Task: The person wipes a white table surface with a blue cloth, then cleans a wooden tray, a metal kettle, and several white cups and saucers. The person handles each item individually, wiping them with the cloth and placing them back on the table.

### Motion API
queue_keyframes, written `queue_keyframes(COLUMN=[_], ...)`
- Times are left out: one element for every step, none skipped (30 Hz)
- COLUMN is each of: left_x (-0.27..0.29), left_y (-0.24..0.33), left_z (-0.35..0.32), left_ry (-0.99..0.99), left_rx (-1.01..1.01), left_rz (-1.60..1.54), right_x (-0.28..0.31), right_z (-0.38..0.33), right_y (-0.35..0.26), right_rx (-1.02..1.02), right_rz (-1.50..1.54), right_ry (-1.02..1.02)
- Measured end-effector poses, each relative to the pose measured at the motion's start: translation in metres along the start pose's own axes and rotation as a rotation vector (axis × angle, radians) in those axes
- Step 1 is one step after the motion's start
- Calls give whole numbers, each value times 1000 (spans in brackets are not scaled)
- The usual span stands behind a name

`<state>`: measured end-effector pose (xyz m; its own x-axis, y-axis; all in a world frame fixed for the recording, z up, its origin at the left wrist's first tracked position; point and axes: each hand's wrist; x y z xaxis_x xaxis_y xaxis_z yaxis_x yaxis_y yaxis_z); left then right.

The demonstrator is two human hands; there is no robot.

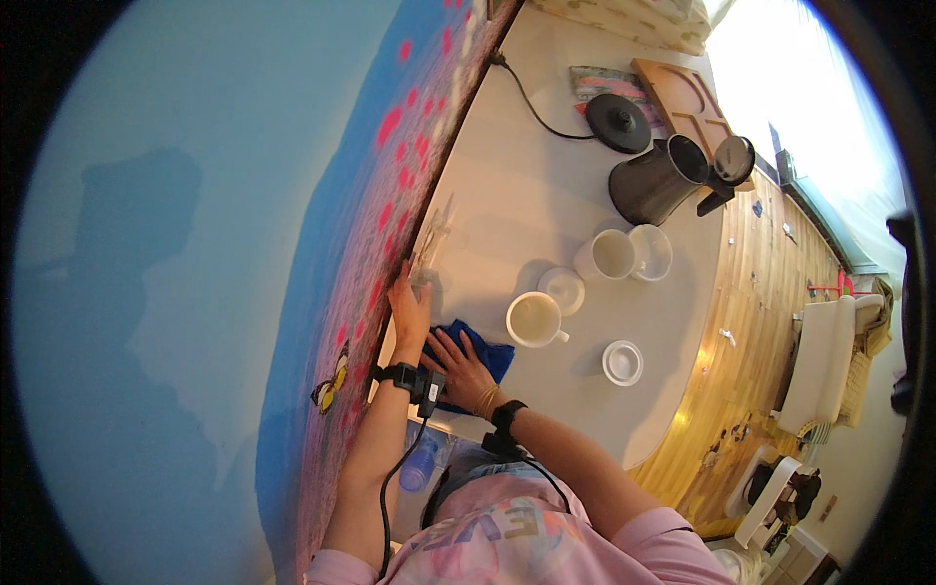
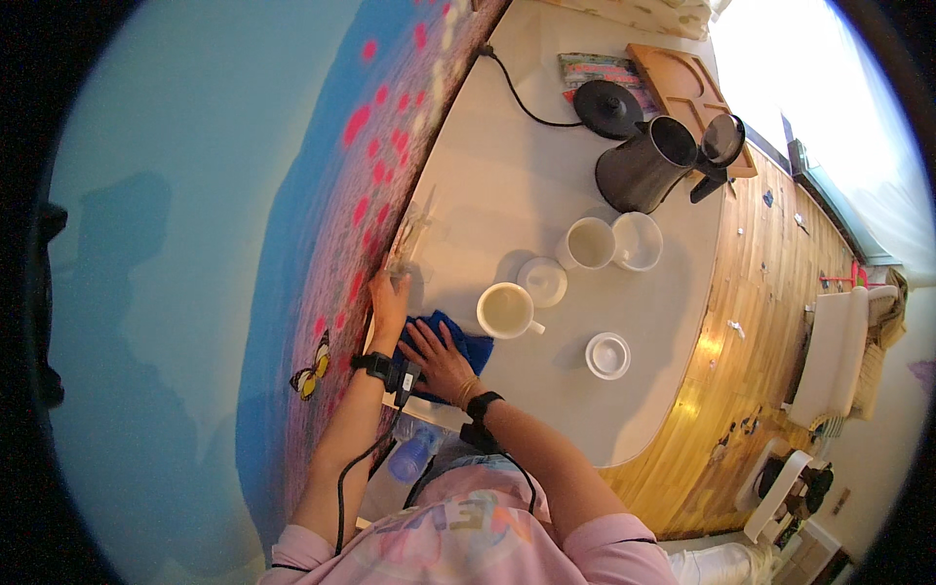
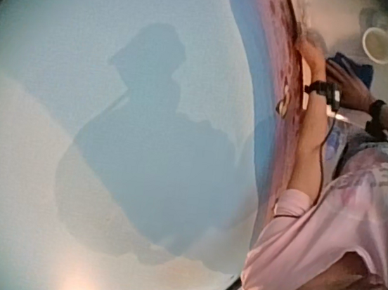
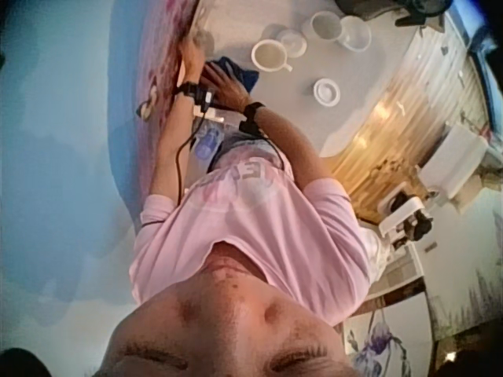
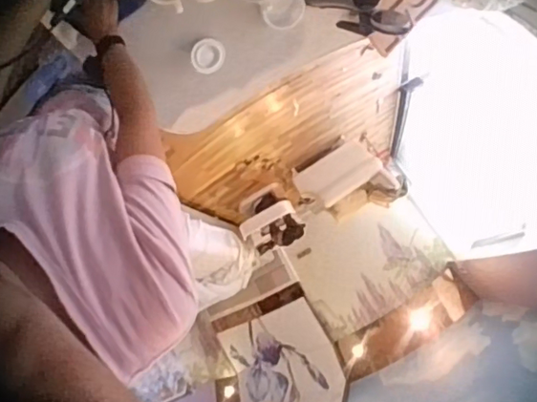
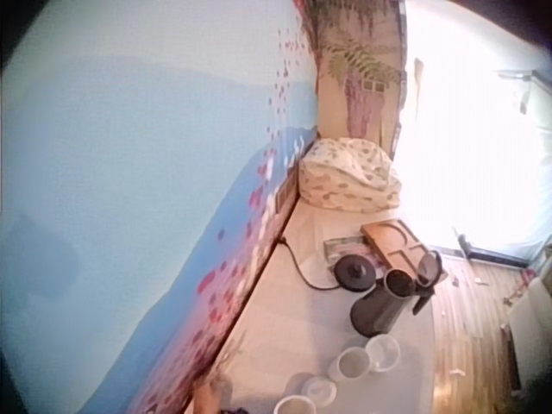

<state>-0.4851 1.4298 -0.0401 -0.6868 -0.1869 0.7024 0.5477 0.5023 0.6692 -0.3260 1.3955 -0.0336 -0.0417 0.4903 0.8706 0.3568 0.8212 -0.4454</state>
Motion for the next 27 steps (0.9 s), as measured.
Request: queue_keyframes(left_x=[0, 1, 3, 7, 9, 10, 9, 5, 0, -4, -6, -8, -10, -12, -13, -13, -13, -8, -1, 4, 5, 4, 1, -5, -12, -19, -27], left_y=[2, 3, 1, -3, -7, -13, -19, -24, -29, -34, -39, -43, -45, -46, -47, -47, -47, -48, -51, -52, -53, -53, -52, -50, -48, -46, -42], left_z=[-8, -18, -30, -49, -68, -86, -105, -126, -146, -164, -180, -193, -199, -201, -198, -188, -175, -162, -148, -136, -128, -125, -128, -134, -143, -156, -172], left_ry=[27, 38, 20, -15, -7, -102, -122, -182, -211, -272, -269, -296, -321, -343, -291, -233, -176, -236, -268, -281, -235, -215, -257, -254, -249, -320, -307], left_rx=[-7, 18, -20, -27, -94, -99, -197, -189, -213, -204, -245, -252, -252, -234, -249, -260, -271, -170, -174, -140, -171, -170, -138, -156, -174, -141, -201], left_rz=[-28, -44, -65, -75, -72, -41, 6, 70, 139, 198, 228, 247, 259, 279, 290, 293, 295, 319, 330, 330, 338, 327, 320, 317, 311, 321, 330], right_x=[-1, -2, -3, -5, -8, -11, -14, -17, -20, -23, -26, -29, -29, -29, -27, -24, -20, -16, -13, -11, -10, -11, -13, -16, -20, -23, -26], right_z=[6, 11, 16, 19, 20, 20, 17, 13, 9, 0, -8, -15, -18, -17, -14, -8, 1, 16, 30, 42, 46, 47, 42, 33, 20, 5, -13], right_y=[0, 1, 1, 2, 2, 2, -1, -3, -6, -9, -15, -22, -26, -28, -29, -25, -19, -13, -11, -9, -8, -8, -9, -11, -11, -9, -8], right_rx=[2, -11, -4, -3, -2, 13, 5, 3, 0, 27, 46, 56, 60, 66, 94, 118, 141, 138, 120, 119, 113, 91, 80, 75, 71, 80, 109], right_rz=[3, -69, -19, 11, 42, 85, 44, -3, -51, -44, -105, -106, -92, 27, 40, 63, 114, 5, -11, -6, -10, -39, -20, -1, 14, -34, -114], right_ry=[23, 28, 64, 104, 143, 162, 159, 153, 148, 92, 34, -10, -74, -69, 7, 42, 58, 95, 99, 140, 187, 170, 167, 159, 165, 115, 109])
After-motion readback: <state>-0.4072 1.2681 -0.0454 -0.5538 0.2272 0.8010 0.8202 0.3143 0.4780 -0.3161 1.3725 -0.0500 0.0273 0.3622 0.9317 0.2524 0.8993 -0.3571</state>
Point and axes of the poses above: each hand's wrist, its own z-axis towards the middle knuckle, its own x-axis out of the back of the hand, y = z × x, and after that the axes turned 12 degrees about -y, right-handed
